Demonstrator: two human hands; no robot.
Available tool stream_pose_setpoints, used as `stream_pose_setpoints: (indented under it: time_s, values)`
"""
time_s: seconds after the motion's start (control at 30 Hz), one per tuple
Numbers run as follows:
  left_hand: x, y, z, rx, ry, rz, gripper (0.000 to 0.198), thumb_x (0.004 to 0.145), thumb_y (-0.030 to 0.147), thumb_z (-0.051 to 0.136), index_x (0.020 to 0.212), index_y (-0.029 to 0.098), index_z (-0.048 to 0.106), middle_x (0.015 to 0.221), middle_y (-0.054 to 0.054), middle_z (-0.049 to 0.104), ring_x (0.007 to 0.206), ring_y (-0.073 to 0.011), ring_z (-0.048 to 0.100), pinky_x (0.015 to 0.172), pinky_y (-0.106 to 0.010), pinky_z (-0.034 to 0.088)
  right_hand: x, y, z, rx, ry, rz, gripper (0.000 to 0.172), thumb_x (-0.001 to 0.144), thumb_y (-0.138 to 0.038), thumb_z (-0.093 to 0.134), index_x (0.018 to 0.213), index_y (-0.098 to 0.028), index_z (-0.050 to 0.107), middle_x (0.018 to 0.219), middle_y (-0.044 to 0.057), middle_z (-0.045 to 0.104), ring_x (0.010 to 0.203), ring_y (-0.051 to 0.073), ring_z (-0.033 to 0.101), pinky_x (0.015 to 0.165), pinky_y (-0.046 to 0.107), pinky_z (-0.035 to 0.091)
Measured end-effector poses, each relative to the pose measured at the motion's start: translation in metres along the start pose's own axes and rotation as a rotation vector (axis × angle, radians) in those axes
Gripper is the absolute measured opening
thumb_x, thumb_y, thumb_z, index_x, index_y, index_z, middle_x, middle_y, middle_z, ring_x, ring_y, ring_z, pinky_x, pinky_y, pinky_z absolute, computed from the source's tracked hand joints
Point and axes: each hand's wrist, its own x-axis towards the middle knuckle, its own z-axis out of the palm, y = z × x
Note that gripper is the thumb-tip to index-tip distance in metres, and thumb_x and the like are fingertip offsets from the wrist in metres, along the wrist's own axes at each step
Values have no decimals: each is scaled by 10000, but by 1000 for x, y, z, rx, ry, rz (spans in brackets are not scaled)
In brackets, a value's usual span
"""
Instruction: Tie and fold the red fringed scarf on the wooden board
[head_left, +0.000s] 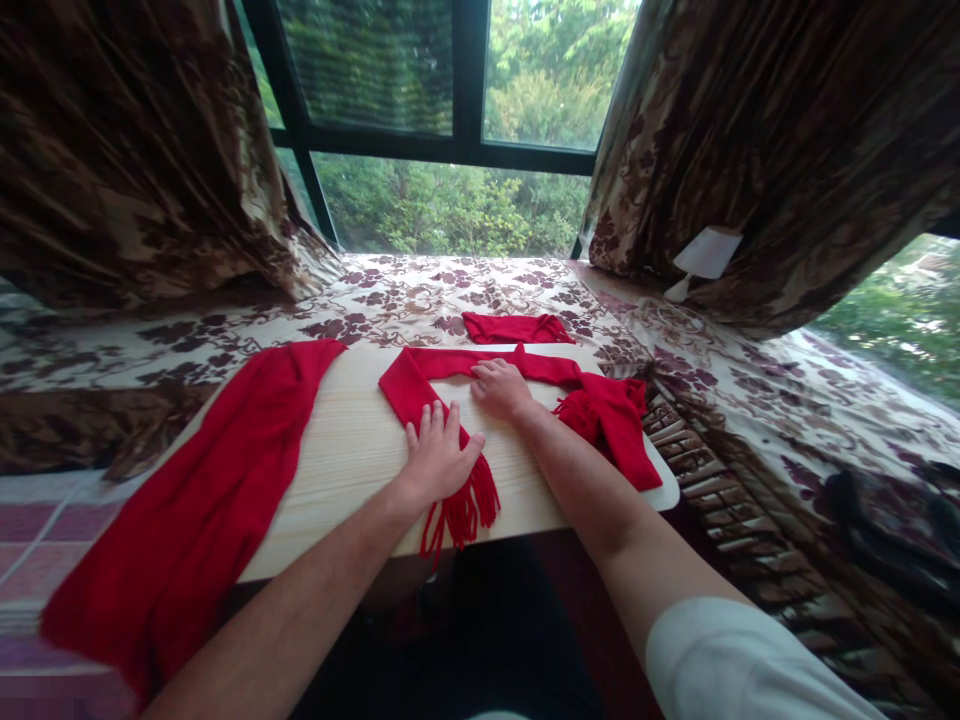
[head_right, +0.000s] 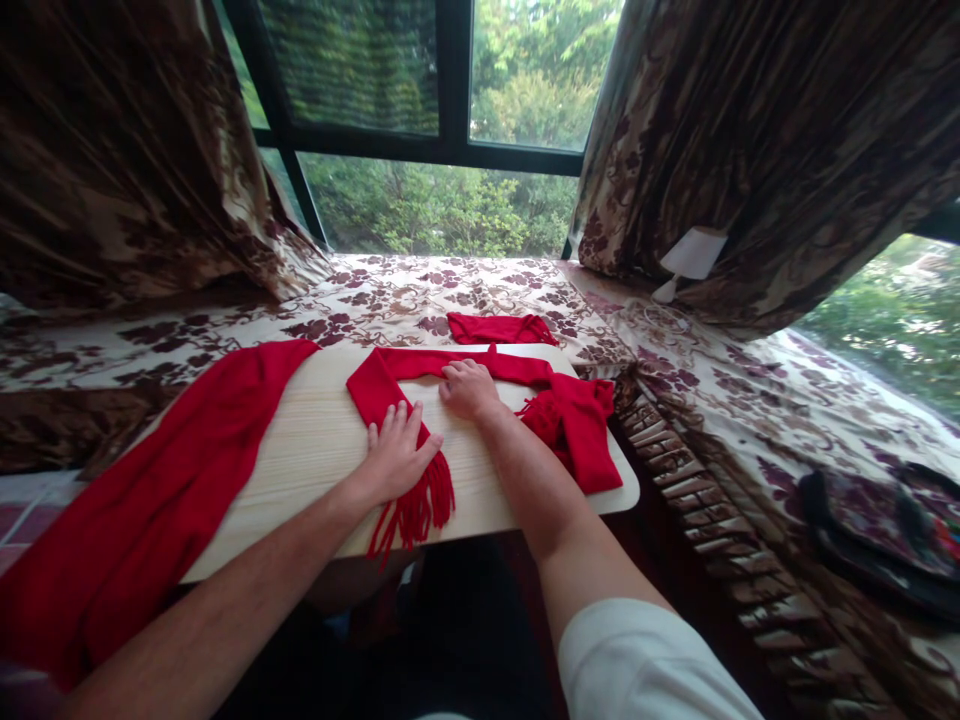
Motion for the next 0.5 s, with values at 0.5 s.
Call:
stream_pose_setpoints:
  time_s: [0.5]
  values:
    - [118,-95,-26,122,-35,-113,822,935,635,186,1614,173,195,1677,-80,175,1538,-318,162,1204,-637,144,0,0,0,13,-13,6,358,940,-388,515,1215,-240,691,1352,58,642,1234,263,524,1051,434,389]
